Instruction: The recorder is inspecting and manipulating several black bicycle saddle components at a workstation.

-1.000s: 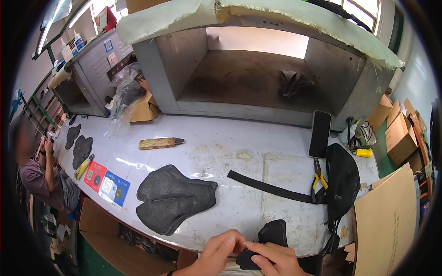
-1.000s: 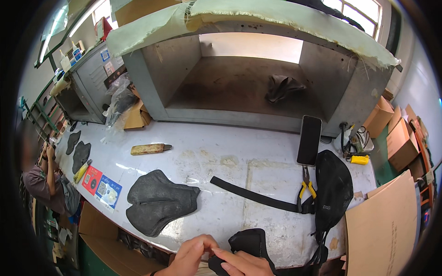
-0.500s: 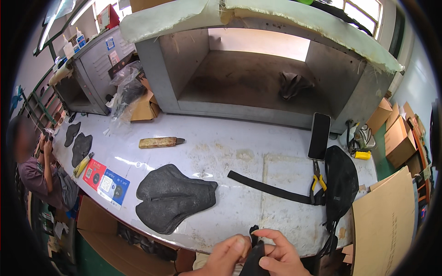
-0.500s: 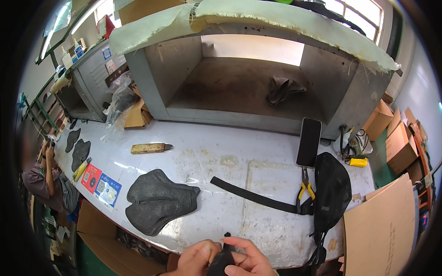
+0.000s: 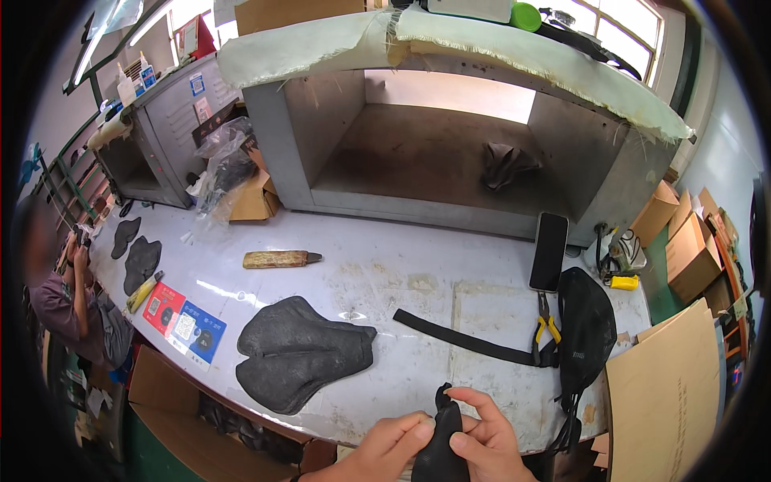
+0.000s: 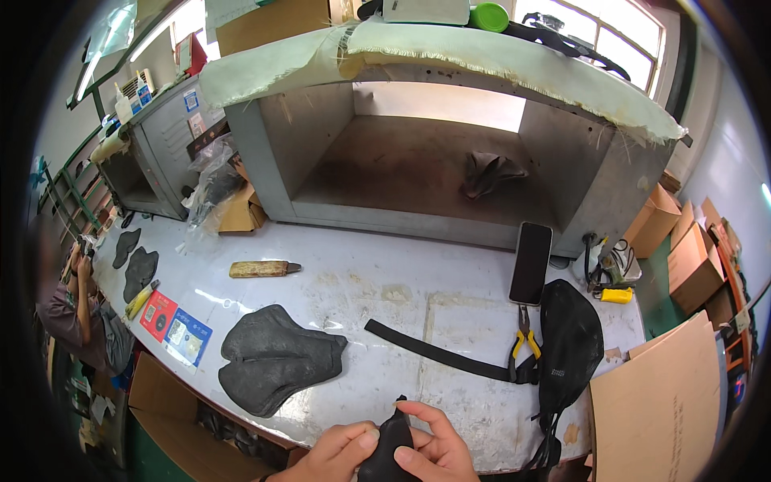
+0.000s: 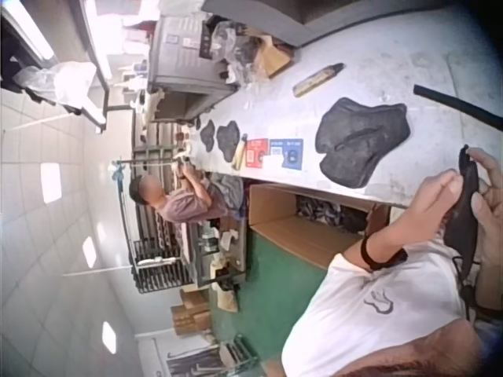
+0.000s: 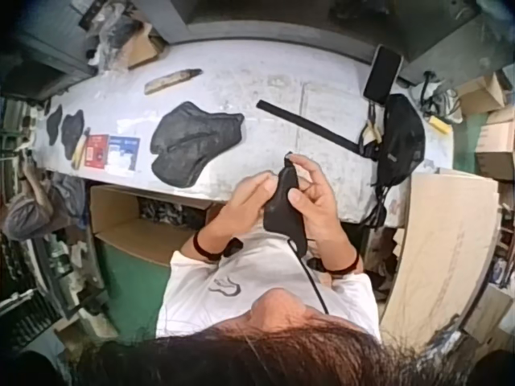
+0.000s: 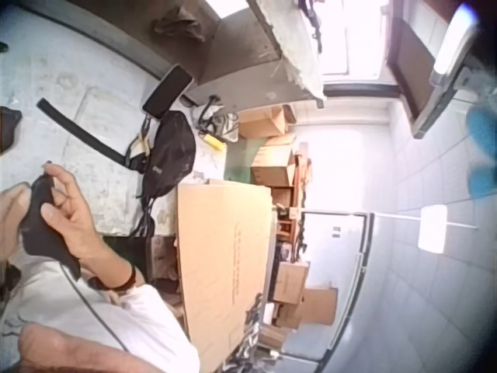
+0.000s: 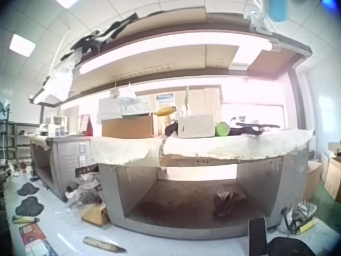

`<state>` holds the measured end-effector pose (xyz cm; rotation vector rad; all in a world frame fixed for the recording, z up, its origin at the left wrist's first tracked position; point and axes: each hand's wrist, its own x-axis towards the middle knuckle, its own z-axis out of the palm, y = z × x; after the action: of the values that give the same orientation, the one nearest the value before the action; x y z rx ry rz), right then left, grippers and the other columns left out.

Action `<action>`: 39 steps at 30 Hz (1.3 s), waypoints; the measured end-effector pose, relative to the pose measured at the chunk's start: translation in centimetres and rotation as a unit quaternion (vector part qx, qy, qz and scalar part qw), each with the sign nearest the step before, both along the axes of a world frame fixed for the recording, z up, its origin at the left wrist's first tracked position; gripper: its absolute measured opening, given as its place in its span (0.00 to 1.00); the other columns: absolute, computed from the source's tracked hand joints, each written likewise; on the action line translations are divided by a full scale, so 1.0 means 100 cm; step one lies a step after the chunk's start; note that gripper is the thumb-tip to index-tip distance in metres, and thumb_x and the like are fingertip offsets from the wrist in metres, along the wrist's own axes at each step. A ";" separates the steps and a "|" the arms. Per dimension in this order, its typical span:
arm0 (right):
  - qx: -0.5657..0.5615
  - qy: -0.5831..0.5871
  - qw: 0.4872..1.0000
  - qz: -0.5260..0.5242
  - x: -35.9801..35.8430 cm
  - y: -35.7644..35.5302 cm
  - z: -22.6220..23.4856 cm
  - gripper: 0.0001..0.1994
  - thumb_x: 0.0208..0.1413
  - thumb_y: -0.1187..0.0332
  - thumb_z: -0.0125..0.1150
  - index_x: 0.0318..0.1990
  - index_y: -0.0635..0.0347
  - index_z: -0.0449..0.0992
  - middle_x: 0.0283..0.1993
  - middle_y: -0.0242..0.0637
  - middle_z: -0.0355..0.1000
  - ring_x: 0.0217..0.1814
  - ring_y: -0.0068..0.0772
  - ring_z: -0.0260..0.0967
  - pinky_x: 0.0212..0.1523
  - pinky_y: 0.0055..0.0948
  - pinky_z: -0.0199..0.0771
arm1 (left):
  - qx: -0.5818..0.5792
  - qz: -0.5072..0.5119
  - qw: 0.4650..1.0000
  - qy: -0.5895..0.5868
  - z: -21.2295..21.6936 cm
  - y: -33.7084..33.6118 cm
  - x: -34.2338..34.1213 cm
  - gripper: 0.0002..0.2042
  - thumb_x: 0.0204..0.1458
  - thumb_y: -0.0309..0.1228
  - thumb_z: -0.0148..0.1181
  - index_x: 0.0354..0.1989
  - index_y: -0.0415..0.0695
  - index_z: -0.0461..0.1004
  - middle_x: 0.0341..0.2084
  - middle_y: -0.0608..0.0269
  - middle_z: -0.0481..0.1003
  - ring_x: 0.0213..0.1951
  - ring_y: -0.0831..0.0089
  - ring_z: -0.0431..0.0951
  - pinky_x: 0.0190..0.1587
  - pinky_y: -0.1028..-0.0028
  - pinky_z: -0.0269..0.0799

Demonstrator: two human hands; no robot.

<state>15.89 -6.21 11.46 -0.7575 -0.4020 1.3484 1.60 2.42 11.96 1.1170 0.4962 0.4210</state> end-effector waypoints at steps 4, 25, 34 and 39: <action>0.005 -0.039 0.999 -0.017 0.002 -0.002 0.008 0.33 0.56 0.73 0.60 0.66 0.60 0.50 0.43 0.38 0.73 0.37 0.24 0.72 0.40 0.22 0.72 | 0.314 0.069 0.945 -0.053 0.005 0.000 -0.001 0.15 0.64 0.39 0.44 0.26 0.44 0.65 0.18 0.76 0.60 0.21 0.86 0.57 0.23 0.82 0.53; -0.002 -0.066 0.988 -0.140 -0.001 0.011 0.018 0.30 0.58 0.73 0.57 0.66 0.60 0.51 0.42 0.36 0.72 0.39 0.24 0.71 0.41 0.22 0.72 | -0.099 0.104 0.981 -0.127 -0.038 -0.017 0.016 0.18 0.62 0.44 0.48 0.39 0.40 0.73 0.13 0.72 0.65 0.15 0.82 0.61 0.18 0.78 0.56; -0.093 0.021 0.986 -0.135 0.011 0.034 0.011 0.26 0.60 0.72 0.50 0.65 0.55 0.52 0.46 0.48 0.70 0.47 0.44 0.72 0.43 0.41 0.78 | 0.238 0.049 0.968 -0.058 -0.019 -0.015 0.027 0.27 0.48 0.30 0.68 0.52 0.38 0.59 0.38 0.64 0.67 0.39 0.80 0.69 0.37 0.79 0.67; -0.121 0.049 0.984 -0.125 0.004 0.030 0.001 0.25 0.62 0.71 0.49 0.65 0.57 0.53 0.46 0.42 0.70 0.47 0.35 0.71 0.45 0.33 0.75 | 0.171 0.153 0.973 -0.016 -0.009 -0.006 0.033 0.08 0.52 0.30 0.61 0.33 0.37 0.75 0.16 0.60 0.71 0.18 0.75 0.69 0.21 0.75 0.63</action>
<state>16.27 -3.17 11.58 -0.9052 -0.0608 1.2021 4.88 1.83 11.09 1.3671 0.5841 0.8153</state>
